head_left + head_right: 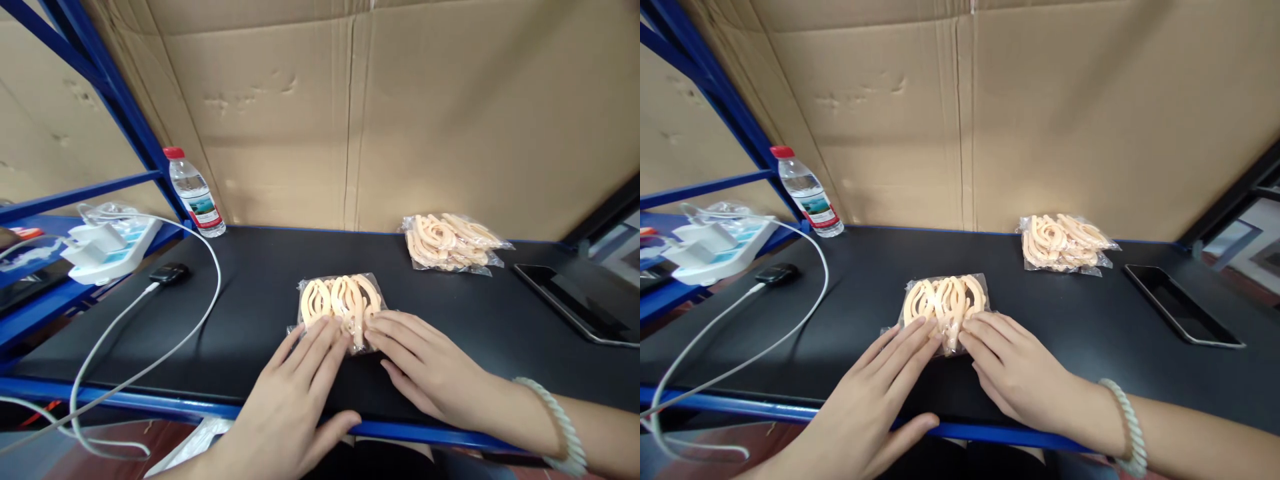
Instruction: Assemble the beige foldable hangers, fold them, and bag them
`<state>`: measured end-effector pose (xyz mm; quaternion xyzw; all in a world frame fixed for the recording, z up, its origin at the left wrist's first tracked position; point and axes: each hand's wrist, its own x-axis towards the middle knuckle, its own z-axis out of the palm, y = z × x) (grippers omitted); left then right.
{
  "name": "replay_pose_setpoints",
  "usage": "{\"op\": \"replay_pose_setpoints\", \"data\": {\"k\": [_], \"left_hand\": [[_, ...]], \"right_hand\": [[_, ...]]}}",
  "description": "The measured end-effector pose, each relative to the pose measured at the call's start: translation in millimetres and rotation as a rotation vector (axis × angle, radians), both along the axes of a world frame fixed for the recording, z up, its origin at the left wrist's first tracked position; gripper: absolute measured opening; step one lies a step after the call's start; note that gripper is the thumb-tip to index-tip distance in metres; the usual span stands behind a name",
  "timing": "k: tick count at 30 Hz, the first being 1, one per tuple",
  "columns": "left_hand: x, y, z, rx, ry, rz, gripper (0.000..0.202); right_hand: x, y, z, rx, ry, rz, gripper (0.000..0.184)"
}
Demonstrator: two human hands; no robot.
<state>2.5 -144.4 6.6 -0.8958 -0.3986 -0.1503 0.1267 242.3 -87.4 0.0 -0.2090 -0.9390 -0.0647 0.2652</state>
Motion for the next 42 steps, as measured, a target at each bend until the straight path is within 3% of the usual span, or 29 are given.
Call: {"op": "replay_pose_setpoints", "data": {"k": [6, 12, 15, 21, 26, 33, 38, 42], "left_hand": [[-20, 11, 0.4, -0.240, -0.107, 0.037, 0.067], [-30, 15, 0.4, -0.257, -0.199, 0.102, 0.047], [-36, 16, 0.2, -0.248, -0.207, 0.147, 0.048], [-44, 20, 2.1, -0.296, -0.207, 0.092, 0.051], [-47, 24, 0.2, -0.324, -0.313, 0.128, 0.033], [-39, 32, -1.6, -0.028, -0.167, 0.072, 0.004], [-31, 35, 3.1, 0.269, -0.009, -0.013, 0.013], [-36, 41, 12.4, 0.400, 0.042, -0.047, 0.014]], "right_hand": [[10, 9, -1.3, -0.067, -0.039, 0.015, 0.040], [20, 20, -4.2, -0.033, -0.045, -0.013, 0.033], [24, 25, -4.8, -0.014, -0.039, -0.038, 0.034], [25, 30, -3.7, 0.030, -0.003, 0.003, 0.031], [25, 32, -1.1, 0.106, 0.099, 0.040, 0.022], [29, 40, -0.6, 0.115, 0.155, 0.040, 0.019], [33, 51, -0.1, -0.001, 0.199, -0.030, 0.020], [34, 57, 12.9, 0.043, 0.240, -0.051, 0.018]]}}
